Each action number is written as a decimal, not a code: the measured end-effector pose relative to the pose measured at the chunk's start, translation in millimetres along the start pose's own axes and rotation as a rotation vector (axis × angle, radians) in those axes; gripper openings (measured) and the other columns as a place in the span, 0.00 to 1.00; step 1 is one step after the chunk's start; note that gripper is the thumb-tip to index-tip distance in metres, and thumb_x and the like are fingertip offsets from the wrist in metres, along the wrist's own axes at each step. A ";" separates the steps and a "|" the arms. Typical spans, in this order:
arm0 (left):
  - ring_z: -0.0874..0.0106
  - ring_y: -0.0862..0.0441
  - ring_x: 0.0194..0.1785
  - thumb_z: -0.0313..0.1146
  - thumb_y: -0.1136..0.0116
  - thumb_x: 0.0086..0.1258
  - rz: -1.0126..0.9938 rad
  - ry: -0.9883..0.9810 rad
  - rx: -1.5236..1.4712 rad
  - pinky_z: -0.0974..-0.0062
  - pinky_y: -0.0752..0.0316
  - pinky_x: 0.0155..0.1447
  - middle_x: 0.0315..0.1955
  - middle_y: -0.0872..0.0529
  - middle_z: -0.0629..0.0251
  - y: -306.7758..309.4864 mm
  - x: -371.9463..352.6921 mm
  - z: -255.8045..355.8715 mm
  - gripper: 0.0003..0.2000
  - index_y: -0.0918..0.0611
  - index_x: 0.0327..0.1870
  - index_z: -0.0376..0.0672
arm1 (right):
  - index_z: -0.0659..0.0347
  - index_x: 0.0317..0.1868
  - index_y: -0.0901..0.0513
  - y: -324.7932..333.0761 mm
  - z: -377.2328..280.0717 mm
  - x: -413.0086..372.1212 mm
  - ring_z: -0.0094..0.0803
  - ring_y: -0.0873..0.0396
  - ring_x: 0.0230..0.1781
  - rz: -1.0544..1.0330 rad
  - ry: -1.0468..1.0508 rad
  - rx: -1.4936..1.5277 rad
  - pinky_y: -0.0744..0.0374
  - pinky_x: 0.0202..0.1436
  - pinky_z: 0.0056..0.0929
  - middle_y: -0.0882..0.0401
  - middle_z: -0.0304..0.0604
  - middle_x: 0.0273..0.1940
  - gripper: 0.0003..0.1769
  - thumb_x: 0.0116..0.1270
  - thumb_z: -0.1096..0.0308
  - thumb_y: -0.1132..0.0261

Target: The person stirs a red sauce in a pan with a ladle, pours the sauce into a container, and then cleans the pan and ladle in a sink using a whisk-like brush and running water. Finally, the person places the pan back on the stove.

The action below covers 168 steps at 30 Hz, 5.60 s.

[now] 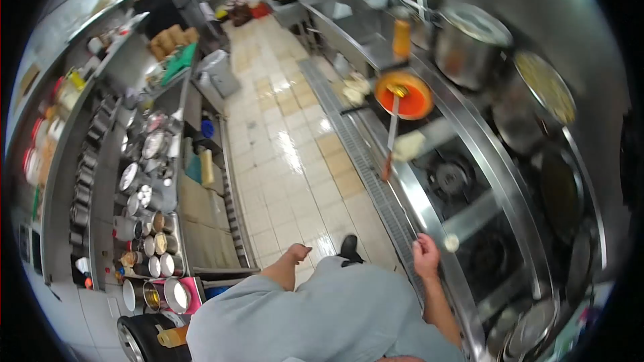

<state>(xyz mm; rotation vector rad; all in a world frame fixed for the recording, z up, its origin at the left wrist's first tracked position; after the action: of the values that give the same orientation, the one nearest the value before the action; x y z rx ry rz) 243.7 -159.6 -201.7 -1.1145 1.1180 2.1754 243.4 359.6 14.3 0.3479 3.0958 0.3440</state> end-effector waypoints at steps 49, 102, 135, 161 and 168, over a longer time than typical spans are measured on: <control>0.73 0.22 0.30 0.45 0.40 0.75 0.092 -0.009 -0.434 0.73 0.29 0.27 0.36 0.18 0.67 492.4 274.7 210.8 0.21 0.19 0.59 0.38 | 0.64 0.51 0.20 -116.9 -134.3 350.0 0.39 0.19 0.26 0.342 -0.349 -0.410 0.21 0.33 0.38 0.19 0.48 0.29 0.13 0.68 0.68 0.38; 0.71 0.19 0.35 0.50 0.50 0.82 -0.577 -0.295 -0.684 0.69 0.21 0.41 0.38 0.17 0.65 409.2 149.0 442.7 0.20 0.21 0.61 0.44 | 0.63 0.57 0.20 -171.8 -193.3 303.7 0.17 0.33 0.18 0.270 -0.636 0.534 0.35 0.20 0.19 0.27 0.31 0.30 0.13 0.78 0.67 0.43; 0.68 0.15 0.37 0.50 0.46 0.79 -0.177 0.071 -0.063 0.62 0.19 0.30 0.40 0.16 0.64 564.0 330.8 142.6 0.19 0.21 0.59 0.45 | 0.68 0.55 0.21 -220.6 -180.7 378.2 0.64 0.18 0.40 0.255 -0.453 -0.433 0.21 0.44 0.51 0.17 0.66 0.37 0.19 0.67 0.69 0.34; 0.68 0.16 0.36 0.47 0.45 0.76 -0.134 0.034 -0.121 0.66 0.21 0.35 0.43 0.14 0.62 554.3 340.2 191.2 0.21 0.18 0.60 0.42 | 0.57 0.66 0.21 -104.8 -235.2 339.3 0.57 0.16 0.43 0.238 -0.205 -1.066 0.17 0.49 0.51 0.14 0.57 0.45 0.28 0.63 0.71 0.33; 0.69 0.16 0.39 0.46 0.45 0.77 -0.036 0.064 -0.249 0.67 0.20 0.38 0.44 0.15 0.63 564.8 316.5 174.1 0.21 0.20 0.62 0.43 | 0.61 0.60 0.19 -68.8 -218.3 420.9 0.61 0.19 0.47 0.045 -0.223 -0.933 0.21 0.51 0.53 0.16 0.62 0.43 0.22 0.64 0.69 0.33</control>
<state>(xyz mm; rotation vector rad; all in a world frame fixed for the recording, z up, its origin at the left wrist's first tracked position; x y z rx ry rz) -402.0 -330.2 -142.6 -1.3061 0.8621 2.3116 -189.1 339.6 219.6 0.3718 2.3587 1.5140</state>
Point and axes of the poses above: each hand's wrist, its own x-axis towards the middle knuckle, its own y-axis out of the back of the hand, z = x × y, the point moved 6 cm from there along x, towards the middle knuckle
